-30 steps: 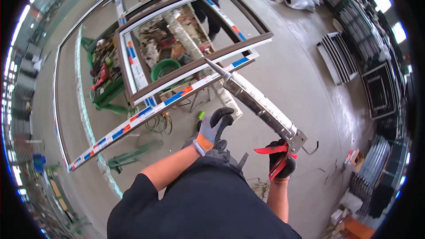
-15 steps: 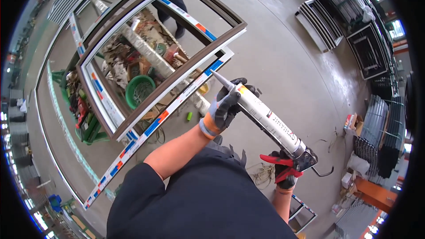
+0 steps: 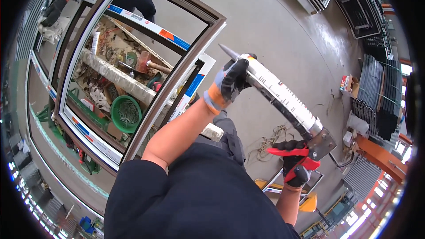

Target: Assembling a window frame by applying sealant and using an electric drill to secure the parts.

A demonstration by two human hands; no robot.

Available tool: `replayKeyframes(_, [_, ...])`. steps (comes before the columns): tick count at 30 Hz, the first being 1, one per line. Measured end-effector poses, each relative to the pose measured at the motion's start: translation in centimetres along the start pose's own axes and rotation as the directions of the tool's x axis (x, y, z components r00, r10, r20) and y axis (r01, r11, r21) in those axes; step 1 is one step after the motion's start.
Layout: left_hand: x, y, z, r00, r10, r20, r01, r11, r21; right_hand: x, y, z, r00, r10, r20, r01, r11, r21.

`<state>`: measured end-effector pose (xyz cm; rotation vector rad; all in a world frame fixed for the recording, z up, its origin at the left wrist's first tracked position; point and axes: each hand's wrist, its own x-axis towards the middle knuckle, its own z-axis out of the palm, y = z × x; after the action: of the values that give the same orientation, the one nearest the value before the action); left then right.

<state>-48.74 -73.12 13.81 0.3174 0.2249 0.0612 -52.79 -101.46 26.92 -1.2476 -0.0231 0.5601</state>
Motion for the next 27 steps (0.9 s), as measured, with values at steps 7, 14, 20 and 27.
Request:
replayKeyframes(7, [5.0, 1.8, 1.1, 0.984, -0.001, -0.177, 0.022, 0.993, 0.117, 6.5, -1.7, 0.1, 0.997, 0.082, -0.01, -0.082, 0.996, 0.034])
replayKeyframes(14, [8.5, 1.3, -0.2, 0.924, -0.041, -0.381, 0.075, 0.994, 0.075, 9.7, -1.1, -1.5, 0.994, 0.102, -0.039, -0.107, 0.983, -0.152])
replayKeyframes(20, [9.2, 0.9, -1.1, 0.944, 0.012, -0.331, 0.0, 0.999, 0.038, 10.9, -0.8, -1.7, 0.995, 0.081, -0.052, -0.089, 0.981, -0.173])
replayKeyframes(27, [10.5, 0.8, -1.7, 0.976, 0.052, -0.213, -0.084, 0.986, -0.142, 12.1, -1.8, 0.0, 0.999, 0.05, -0.01, -0.051, 0.977, -0.205])
